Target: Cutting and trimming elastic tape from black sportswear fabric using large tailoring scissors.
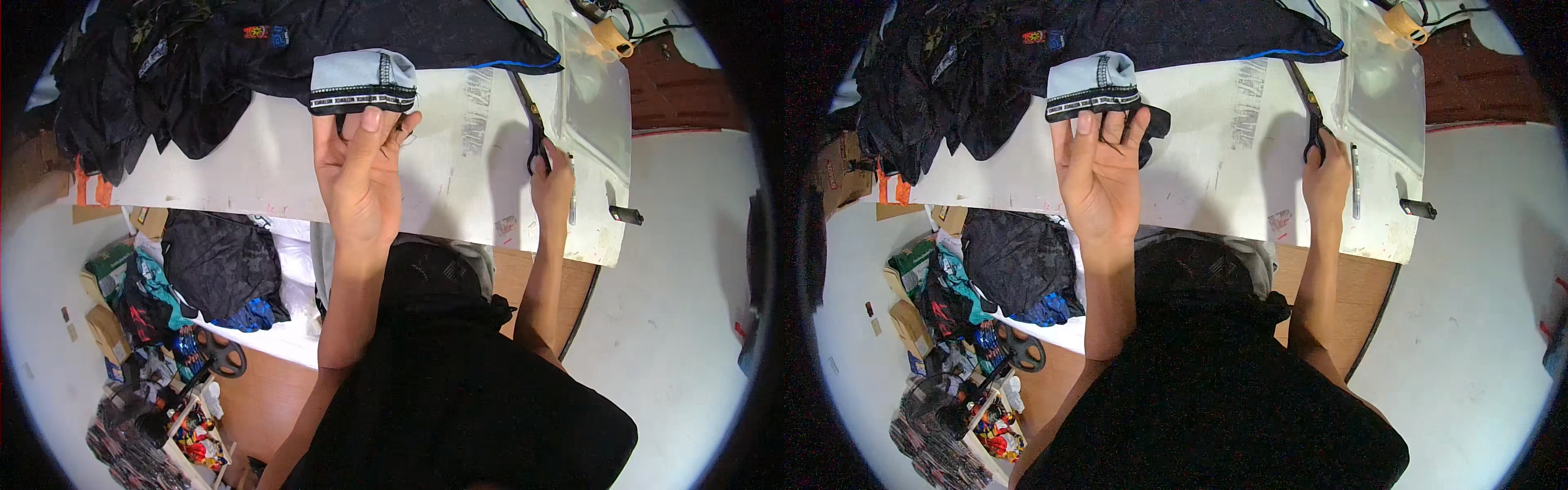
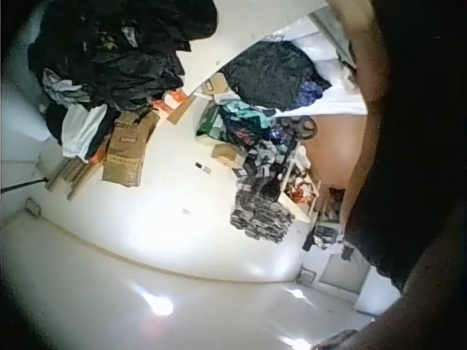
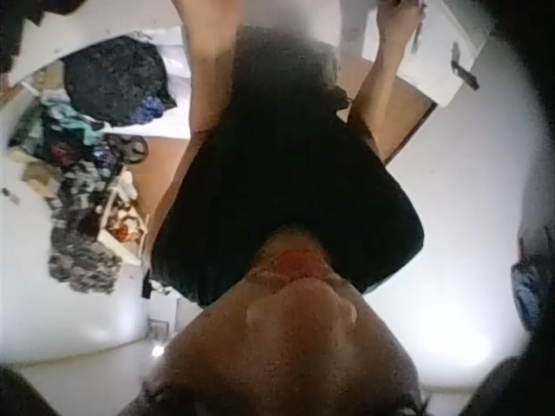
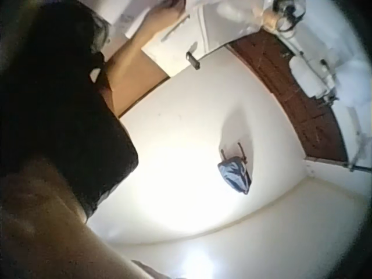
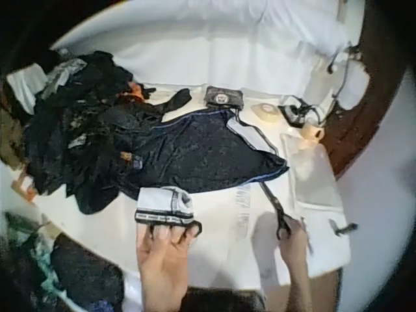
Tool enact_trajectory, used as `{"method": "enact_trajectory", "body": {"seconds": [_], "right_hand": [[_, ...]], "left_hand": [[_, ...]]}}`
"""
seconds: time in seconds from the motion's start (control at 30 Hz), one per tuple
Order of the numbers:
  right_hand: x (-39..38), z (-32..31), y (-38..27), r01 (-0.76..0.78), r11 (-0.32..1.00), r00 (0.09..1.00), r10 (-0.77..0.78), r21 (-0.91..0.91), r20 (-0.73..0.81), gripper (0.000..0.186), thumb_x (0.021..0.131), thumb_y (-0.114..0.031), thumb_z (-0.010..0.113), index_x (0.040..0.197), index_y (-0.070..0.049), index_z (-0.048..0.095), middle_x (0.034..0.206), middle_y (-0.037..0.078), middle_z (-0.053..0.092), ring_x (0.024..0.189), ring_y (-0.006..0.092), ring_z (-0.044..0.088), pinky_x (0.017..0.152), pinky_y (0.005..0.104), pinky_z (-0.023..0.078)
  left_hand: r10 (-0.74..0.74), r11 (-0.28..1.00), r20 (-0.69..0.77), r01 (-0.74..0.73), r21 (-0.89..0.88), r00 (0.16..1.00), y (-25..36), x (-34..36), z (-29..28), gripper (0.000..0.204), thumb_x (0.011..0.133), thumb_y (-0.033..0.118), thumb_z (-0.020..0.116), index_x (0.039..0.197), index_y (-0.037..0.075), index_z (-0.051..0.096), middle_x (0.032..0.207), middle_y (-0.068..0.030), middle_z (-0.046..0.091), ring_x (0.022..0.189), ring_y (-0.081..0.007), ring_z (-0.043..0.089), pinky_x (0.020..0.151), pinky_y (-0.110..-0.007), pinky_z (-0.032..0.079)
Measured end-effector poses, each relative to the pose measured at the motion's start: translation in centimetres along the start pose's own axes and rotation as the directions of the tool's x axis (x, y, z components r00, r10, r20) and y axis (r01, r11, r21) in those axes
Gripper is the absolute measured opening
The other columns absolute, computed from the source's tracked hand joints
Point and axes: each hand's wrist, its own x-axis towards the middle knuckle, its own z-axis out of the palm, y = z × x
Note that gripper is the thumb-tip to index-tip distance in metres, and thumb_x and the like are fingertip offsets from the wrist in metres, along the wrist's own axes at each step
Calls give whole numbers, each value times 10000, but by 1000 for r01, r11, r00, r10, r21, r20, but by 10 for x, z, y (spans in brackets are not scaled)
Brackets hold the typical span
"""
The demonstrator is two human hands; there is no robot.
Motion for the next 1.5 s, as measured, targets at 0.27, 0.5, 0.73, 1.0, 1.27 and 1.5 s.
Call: {"method": "enact_trajectory", "body": {"seconds": [0.27, 0.5, 0.73, 1.0, 1.27, 1.5], "right_hand": [[-3, 2, 15, 95, 993, 992, -101, -76, -71, 381, 748, 11, 606, 1128, -5, 583, 949, 178, 623, 908, 308, 611, 798, 368, 470], [15, -6, 26, -252, 966, 875, 254, -60, 412, 342, 741, -10, 644, 1077, 24, 594, 859, 140, 635, 792, 208, 623, 724, 287, 482], [-18, -27, 25, -706, 409, 681, 167, 578, 713, 258, 762, 18, 582, 1014, 77, 573, 827, 103, 637, 691, 160, 585, 646, 255, 470], [-75, -31, -31, -707, 66, 706, 17, 704, 708, 189, 769, -55, 634, 724, -50, 450, 514, -21, 416, 332, 40, 336, 301, 182, 260], [-2, -70, -147, -286, 218, 945, -95, 933, 312, 292, 668, 54, 727, 724, -42, 457, 630, 84, 578, 416, 62, 485, 367, 182, 369], [17, -53, -200, -77, 356, 989, -90, 931, 116, 278, 683, 28, 765, 792, -7, 512, 824, 137, 670, 524, 43, 545, 433, 156, 417]], "left_hand": [[9, 999, -31, -8, 45, 999, 0, -3, 9, 333, 858, -22, 555, 1171, 70, 488, 1015, -61, 620, 926, -130, 611, 805, -333, 544], [23, 999, -24, -22, 50, 999, 4, -2, 19, 353, 844, -81, 532, 1176, 28, 474, 1002, -102, 612, 945, -147, 611, 862, -344, 540], [-16, 997, -6, 16, 80, 1000, 6, -3, 23, 473, 808, -133, 545, 1237, 1, 401, 1055, -134, 604, 859, -136, 618, 902, -403, 507], [-2, 992, 31, -2, 124, 1000, 9, -3, 15, 430, 828, -107, 528, 1228, -18, 398, 1042, -147, 607, 854, -141, 611, 826, -368, 518], [33, 898, 15, -37, 438, 999, 7, -13, 17, 304, 937, 47, 437, 1234, -10, 410, 1027, -145, 611, 914, -200, 629, 770, -394, 538], [79, 900, -36, -56, 432, 996, 5, -23, 21, 259, 919, 37, 496, 1166, -24, 454, 956, -92, 626, 858, -114, 594, 763, -248, 469]]}}
